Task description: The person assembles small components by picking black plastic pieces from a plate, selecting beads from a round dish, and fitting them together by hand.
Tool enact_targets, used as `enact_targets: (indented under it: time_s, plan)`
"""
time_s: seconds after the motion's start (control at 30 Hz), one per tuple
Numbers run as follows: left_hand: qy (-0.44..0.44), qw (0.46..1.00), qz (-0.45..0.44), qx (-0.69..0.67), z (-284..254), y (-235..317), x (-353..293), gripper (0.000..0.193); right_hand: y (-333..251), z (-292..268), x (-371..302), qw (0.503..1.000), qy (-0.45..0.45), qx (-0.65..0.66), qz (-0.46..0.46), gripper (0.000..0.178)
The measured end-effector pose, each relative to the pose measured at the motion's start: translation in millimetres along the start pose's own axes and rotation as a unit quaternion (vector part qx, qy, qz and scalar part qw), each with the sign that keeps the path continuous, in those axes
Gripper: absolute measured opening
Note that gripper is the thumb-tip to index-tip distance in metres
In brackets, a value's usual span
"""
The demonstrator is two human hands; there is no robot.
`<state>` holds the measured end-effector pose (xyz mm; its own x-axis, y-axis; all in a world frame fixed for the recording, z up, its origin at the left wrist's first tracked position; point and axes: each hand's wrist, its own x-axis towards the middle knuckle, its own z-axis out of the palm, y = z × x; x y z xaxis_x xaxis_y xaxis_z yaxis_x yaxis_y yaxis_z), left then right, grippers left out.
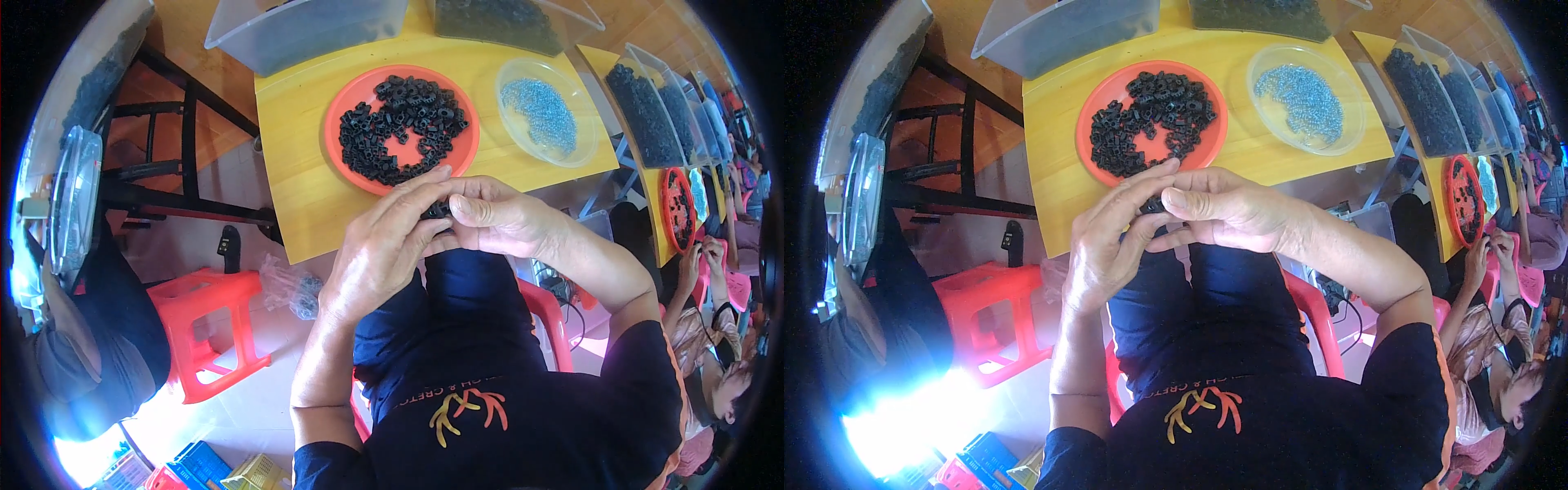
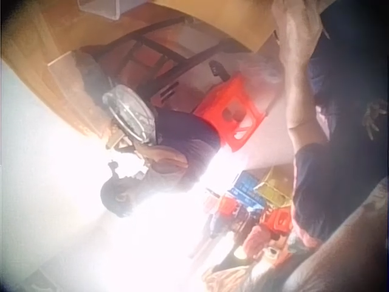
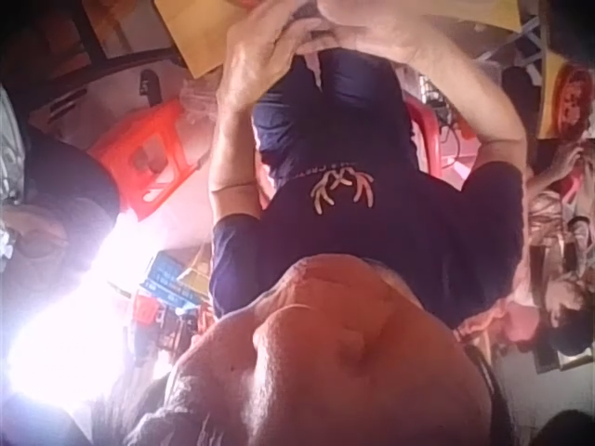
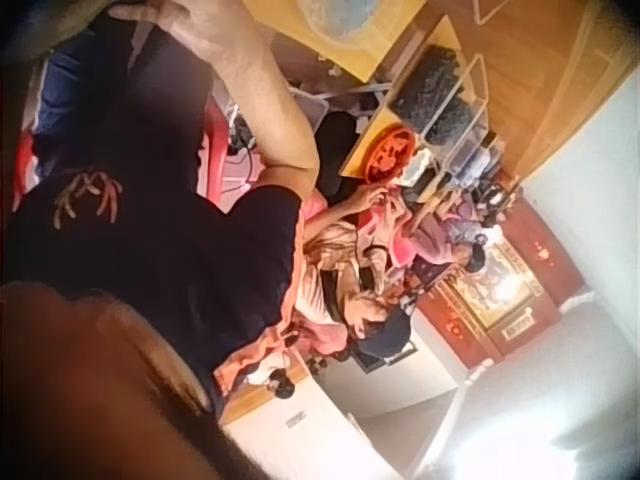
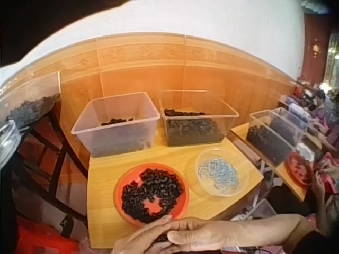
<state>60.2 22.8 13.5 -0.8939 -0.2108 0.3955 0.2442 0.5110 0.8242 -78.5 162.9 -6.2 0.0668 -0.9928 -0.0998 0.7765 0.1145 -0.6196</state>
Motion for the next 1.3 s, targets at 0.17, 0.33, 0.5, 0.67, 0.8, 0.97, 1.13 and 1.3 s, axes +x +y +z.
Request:
enact_targets:
  time_s: [0.17,0.33,0.5,0.67,0.8,0.97,1.13,1.3]
  plan:
    - [-0.033,0.995,0.048,0.082,0,1,5,0.041,7,-1,-3,0.999,-0.001,0.011,-0.041,0.036]
    - [-0.053,0.996,0.045,0.056,-7,-12,19,0.035,-3,3,-7,0.996,0.066,-0.046,-0.023,0.042]
    - [0.081,0.994,-0.010,0.079,-67,-36,83,0.024,-5,0,-23,0.947,0.182,-0.262,-0.031,0.038]
    - [0.143,0.947,-0.041,0.285,-148,-55,199,0.045,-4,-23,-43,0.779,0.289,-0.522,-0.194,0.018]
    - [0.129,0.878,0.014,0.461,-176,-76,242,0.046,-8,-46,-41,0.616,0.310,-0.655,-0.308,0.012]
    - [0.031,0.940,0.077,0.331,-106,-62,205,0.019,-4,-64,-49,0.610,0.303,-0.663,-0.310,0.009]
    - [-0.134,0.945,-0.005,0.297,-42,-70,139,0.015,-3,-73,-47,0.617,0.274,-0.661,-0.327,0.010]
    - [-0.137,0.934,-0.027,0.329,-24,-83,127,0.015,-3,-67,-48,0.584,0.255,-0.688,-0.349,0.008]
